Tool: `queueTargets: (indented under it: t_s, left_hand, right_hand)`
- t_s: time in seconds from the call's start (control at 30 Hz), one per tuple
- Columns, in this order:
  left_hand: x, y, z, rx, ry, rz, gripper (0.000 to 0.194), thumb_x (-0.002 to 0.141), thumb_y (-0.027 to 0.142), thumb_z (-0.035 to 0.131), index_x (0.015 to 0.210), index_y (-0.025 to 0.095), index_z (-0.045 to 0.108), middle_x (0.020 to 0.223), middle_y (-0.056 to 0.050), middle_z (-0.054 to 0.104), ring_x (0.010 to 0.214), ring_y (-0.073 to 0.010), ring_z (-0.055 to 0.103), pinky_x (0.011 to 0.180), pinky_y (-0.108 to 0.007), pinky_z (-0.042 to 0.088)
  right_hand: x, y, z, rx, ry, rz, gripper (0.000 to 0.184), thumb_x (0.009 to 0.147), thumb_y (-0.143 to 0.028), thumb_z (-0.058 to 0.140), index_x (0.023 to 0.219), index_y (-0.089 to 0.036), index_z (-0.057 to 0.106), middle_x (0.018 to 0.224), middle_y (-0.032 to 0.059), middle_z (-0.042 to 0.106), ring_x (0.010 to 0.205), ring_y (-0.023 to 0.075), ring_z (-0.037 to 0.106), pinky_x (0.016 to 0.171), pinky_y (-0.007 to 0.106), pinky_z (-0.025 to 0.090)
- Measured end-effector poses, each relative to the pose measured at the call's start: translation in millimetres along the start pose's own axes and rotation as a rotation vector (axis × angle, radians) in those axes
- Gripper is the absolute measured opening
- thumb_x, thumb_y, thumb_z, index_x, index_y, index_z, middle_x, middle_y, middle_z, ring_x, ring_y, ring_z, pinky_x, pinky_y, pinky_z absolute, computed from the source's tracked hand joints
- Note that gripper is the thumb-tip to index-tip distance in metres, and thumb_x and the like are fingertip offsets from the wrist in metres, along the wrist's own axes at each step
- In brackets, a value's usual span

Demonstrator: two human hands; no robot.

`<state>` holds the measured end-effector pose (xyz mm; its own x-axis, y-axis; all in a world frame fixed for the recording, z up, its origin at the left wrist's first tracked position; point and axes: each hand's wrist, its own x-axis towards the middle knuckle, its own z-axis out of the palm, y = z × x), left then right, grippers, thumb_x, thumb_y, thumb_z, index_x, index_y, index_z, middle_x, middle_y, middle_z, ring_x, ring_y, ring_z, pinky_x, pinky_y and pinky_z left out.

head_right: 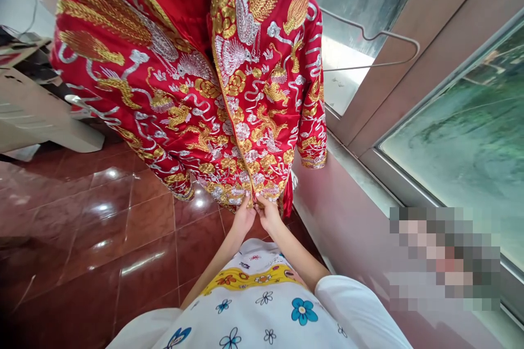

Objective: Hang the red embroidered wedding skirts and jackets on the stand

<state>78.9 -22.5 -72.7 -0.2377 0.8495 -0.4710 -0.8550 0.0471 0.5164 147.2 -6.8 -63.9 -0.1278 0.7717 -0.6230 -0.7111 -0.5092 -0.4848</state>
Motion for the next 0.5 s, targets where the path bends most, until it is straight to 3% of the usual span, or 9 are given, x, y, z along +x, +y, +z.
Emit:
queueTargets:
  t_s: [0.23, 0.5]
  left_hand:
    - [2.3, -2.7, 0.7, -0.02, 0.041, 0.013, 0.016, 0.076, 0.015, 0.064, 0.091, 0.016, 0.066, 0.096, -0.005, 0.069, 0.095, -0.0158, 0.064, 0.095, -0.032, 0.044]
    - [3.0, -7.2, 1.4, -0.035, 0.099, 0.083, 0.019, 0.073, 0.012, 0.068, 0.091, 0.017, 0.065, 0.094, -0.004, 0.069, 0.085, -0.014, 0.065, 0.086, -0.029, 0.048]
  right_hand:
    - [-0.1, 2.3, 2.2, 0.029, 0.045, 0.01, 0.014, 0.055, -0.007, 0.072, 0.06, -0.015, 0.062, 0.058, -0.0031, 0.063, 0.054, 0.0066, 0.055, 0.049, 0.016, 0.044]
    - [2.9, 2.2, 8.8, 0.072, 0.055, 0.065, 0.012, 0.061, -0.005, 0.067, 0.061, -0.015, 0.061, 0.056, -0.0042, 0.062, 0.049, 0.0051, 0.053, 0.049, 0.015, 0.044]
